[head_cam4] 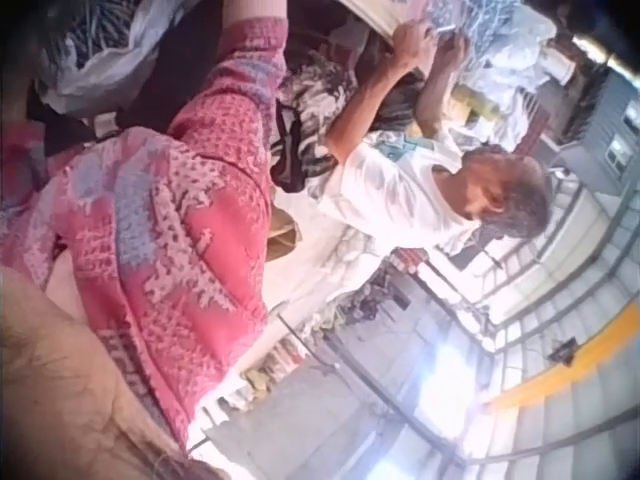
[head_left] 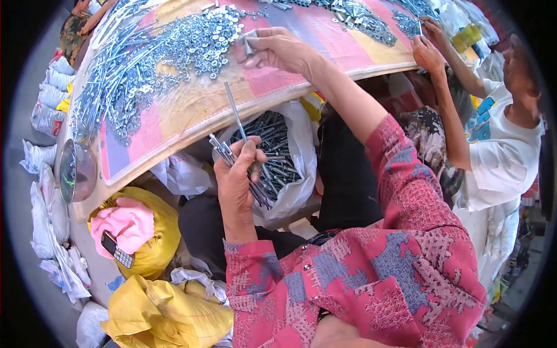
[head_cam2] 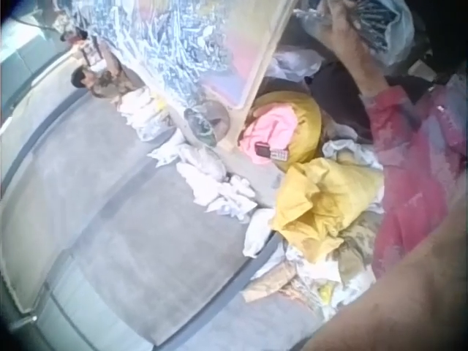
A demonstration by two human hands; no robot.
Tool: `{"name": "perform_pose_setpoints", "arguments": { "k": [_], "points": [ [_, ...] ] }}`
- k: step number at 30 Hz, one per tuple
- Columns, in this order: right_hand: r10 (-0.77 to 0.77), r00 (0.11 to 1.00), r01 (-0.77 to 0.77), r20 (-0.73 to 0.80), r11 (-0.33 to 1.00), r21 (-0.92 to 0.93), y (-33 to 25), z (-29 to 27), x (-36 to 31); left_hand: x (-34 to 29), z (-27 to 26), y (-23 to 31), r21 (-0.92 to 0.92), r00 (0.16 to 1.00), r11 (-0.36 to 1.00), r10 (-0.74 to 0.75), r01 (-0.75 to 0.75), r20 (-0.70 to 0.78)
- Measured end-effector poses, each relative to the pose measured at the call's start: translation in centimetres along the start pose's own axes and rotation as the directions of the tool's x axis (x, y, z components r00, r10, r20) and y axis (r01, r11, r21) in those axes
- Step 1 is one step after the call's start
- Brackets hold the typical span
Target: The person assembles hardware fasteners by picking up metal rods and threading nuts and washers onto them by hand.
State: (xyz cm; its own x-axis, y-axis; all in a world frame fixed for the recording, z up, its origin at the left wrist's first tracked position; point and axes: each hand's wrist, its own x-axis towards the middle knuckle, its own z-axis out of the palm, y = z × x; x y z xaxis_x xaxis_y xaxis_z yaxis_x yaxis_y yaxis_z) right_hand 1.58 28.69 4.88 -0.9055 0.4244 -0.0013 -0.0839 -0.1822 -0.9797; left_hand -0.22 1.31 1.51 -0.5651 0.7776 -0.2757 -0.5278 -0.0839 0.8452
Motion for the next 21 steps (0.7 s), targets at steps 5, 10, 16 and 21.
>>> {"name": "perform_pose_setpoints", "arguments": {
  "k": [5, 10, 16, 21],
  "points": [
    [-0.058, 0.997, 0.060, -0.058, 0.997, 0.040, 1.2, 1.6, -2.8, 0.1, -0.1, -0.4, 0.029, 0.998, 1.000, -0.001, -0.001, 0.067],
    [-0.044, 0.999, 0.045, 0.010, 0.988, -0.145, 1.2, 2.8, -4.5, -0.6, -1.1, -0.2, 0.033, 0.996, 0.999, -0.008, 0.005, 0.092],
    [0.187, 0.898, -0.002, 0.397, 0.906, -0.423, 1.4, 8.3, -5.1, -0.4, -3.3, 0.0, -0.088, 0.995, 0.996, 0.018, -0.009, 0.101],
    [0.075, 0.932, 0.126, 0.354, 0.851, -0.510, 2.0, 14.4, -5.9, -0.4, -5.1, 0.6, -0.480, 0.999, 0.877, -0.001, -0.021, -0.046]
  ]
}}
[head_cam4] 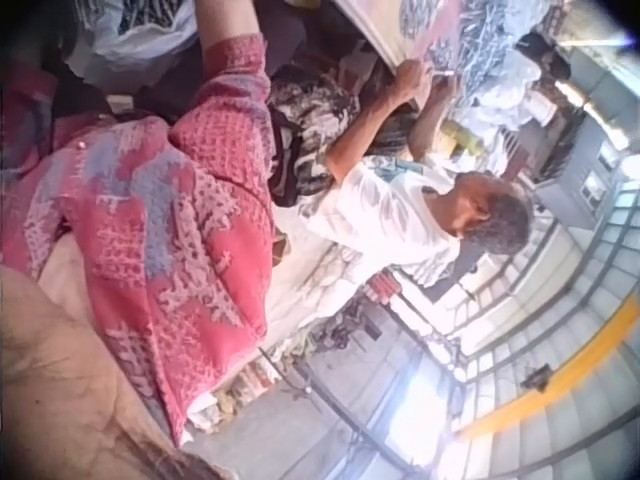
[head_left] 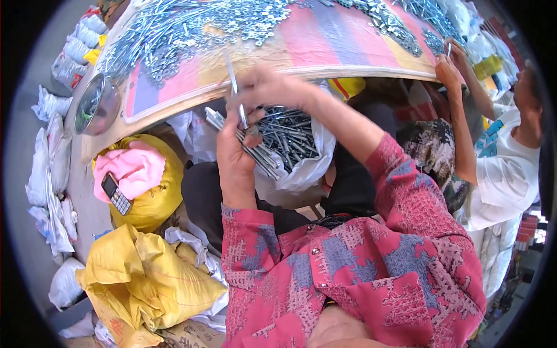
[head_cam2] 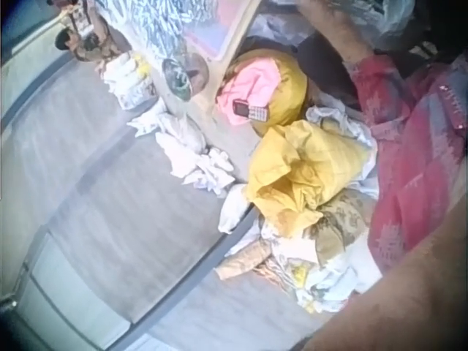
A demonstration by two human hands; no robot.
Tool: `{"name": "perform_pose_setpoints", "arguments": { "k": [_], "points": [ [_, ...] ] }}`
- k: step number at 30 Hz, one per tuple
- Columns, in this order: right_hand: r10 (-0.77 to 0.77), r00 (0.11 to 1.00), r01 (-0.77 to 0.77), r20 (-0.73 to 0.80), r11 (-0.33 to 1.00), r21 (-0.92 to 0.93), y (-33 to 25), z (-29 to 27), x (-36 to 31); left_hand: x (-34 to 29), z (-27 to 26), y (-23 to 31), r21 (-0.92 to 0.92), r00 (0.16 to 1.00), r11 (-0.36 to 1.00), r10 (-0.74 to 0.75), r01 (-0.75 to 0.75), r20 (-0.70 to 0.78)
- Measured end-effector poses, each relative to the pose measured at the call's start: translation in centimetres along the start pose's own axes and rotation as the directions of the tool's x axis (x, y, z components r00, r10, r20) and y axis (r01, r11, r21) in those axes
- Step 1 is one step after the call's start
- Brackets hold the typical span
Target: The person assembles hardware fasteners by picking up metal rods and threading nuts and washers onto them by hand.
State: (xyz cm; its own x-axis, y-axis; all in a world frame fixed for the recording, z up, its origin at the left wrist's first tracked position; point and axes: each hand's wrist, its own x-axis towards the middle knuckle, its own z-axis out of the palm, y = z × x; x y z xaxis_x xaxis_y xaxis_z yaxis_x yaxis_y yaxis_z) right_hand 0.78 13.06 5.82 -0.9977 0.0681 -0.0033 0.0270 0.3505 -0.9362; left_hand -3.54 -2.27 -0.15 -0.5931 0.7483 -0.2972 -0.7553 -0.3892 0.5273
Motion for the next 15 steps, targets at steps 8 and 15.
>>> {"name": "perform_pose_setpoints", "arguments": {
  "k": [8, 15],
  "points": [
    [0.033, 0.988, -0.020, 0.153, 0.996, -0.087, -2.4, 2.8, 3.5, -2.6, -2.9, 2.4, -0.342, 0.993, 0.940, 0.046, -0.007, 0.107],
    [-0.485, 0.858, 0.252, -0.167, 0.683, -0.686, 1.2, 5.0, 16.7, -3.3, -3.7, 4.5, -0.223, 0.987, 0.966, 0.148, -0.129, 0.070]
  ]
}}
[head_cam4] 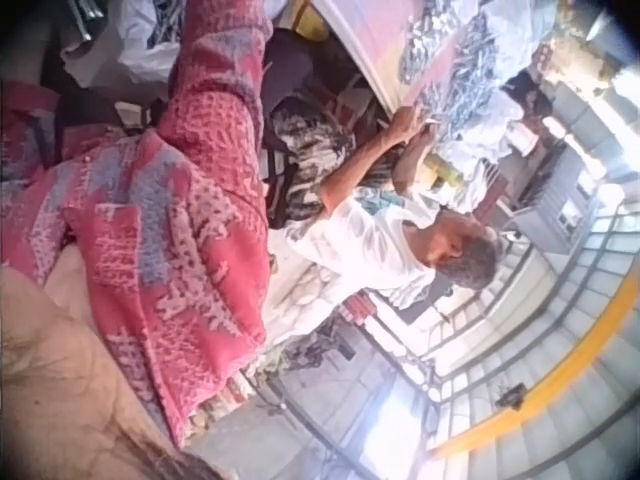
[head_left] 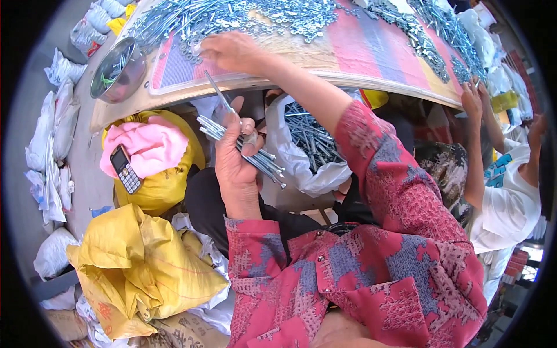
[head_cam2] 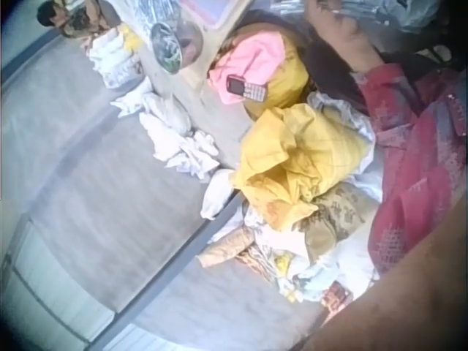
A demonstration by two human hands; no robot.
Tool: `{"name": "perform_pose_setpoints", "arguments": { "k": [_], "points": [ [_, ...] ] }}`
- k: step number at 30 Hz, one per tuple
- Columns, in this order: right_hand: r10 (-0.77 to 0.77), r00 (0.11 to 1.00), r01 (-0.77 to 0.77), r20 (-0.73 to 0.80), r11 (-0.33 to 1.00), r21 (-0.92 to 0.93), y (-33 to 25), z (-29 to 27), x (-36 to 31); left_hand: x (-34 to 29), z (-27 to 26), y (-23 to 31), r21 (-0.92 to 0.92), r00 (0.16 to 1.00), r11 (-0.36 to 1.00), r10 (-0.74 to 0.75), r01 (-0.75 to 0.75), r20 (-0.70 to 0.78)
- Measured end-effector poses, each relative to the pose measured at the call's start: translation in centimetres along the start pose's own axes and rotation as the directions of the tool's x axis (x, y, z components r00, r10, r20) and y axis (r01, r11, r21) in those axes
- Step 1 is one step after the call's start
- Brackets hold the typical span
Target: The person assembles hardware fasteners by picking up metal rods and threading nuts and washers onto them by hand.
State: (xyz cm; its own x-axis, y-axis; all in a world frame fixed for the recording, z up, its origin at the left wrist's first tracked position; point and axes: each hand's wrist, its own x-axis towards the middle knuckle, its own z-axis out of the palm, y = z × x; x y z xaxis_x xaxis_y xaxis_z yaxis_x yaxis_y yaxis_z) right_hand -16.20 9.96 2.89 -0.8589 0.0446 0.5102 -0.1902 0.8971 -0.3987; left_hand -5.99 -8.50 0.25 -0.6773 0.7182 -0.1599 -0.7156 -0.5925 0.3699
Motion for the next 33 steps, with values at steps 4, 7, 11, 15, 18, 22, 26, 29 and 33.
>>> {"name": "perform_pose_setpoints", "arguments": {
  "k": [4, 7, 11, 15, 18, 22, 26, 29, 33],
  "points": [
    [-0.125, 0.989, 0.106, -0.085, 0.974, -0.199, 1.3, 1.4, -1.1, -0.1, 0.5, 0.1, 0.232, 0.986, 0.972, 0.002, 0.036, -0.165],
    [0.011, 0.998, 0.005, 0.061, 0.968, -0.251, 2.4, -1.9, -3.9, -0.6, 0.2, 0.3, 0.282, 0.985, 0.959, 0.018, 0.031, -0.169],
    [0.162, 0.965, -0.182, -0.208, 0.980, -0.083, 2.9, -7.9, -7.8, -0.9, 0.8, -0.4, 0.330, 0.992, 0.943, -0.007, 0.048, -0.123],
    [0.246, 0.940, -0.260, -0.235, 0.965, -0.029, 3.4, -8.3, -8.2, -0.5, 1.1, -1.7, 0.379, 0.996, 0.923, -0.036, 0.064, -0.080],
    [0.138, 0.981, -0.149, -0.139, 0.986, -0.074, 1.8, -5.6, -6.8, -0.2, 1.5, -2.5, 0.393, 0.992, 0.918, -0.006, 0.055, -0.126],
    [0.091, 0.986, -0.127, -0.142, 0.956, -0.264, 3.1, -2.2, -5.0, 0.5, 2.0, -3.0, 0.401, 0.988, 0.915, 0.025, 0.038, -0.150],
    [0.241, 0.956, -0.261, -0.165, 0.958, -0.115, 4.8, -2.6, -4.0, 1.3, 2.4, -3.4, 0.468, 0.983, 0.883, 0.057, 0.032, -0.175],
    [0.391, 0.919, -0.385, -0.053, 0.918, 0.094, 4.6, -4.2, -4.4, 1.5, 2.5, -3.8, 0.478, 0.982, 0.878, 0.070, 0.023, -0.176],
    [0.512, 0.841, -0.517, 0.174, 0.666, 0.538, 2.3, -6.9, -6.9, 1.5, 2.6, -3.9, 0.474, 0.992, 0.880, 0.033, 0.029, -0.123]
  ]
}}
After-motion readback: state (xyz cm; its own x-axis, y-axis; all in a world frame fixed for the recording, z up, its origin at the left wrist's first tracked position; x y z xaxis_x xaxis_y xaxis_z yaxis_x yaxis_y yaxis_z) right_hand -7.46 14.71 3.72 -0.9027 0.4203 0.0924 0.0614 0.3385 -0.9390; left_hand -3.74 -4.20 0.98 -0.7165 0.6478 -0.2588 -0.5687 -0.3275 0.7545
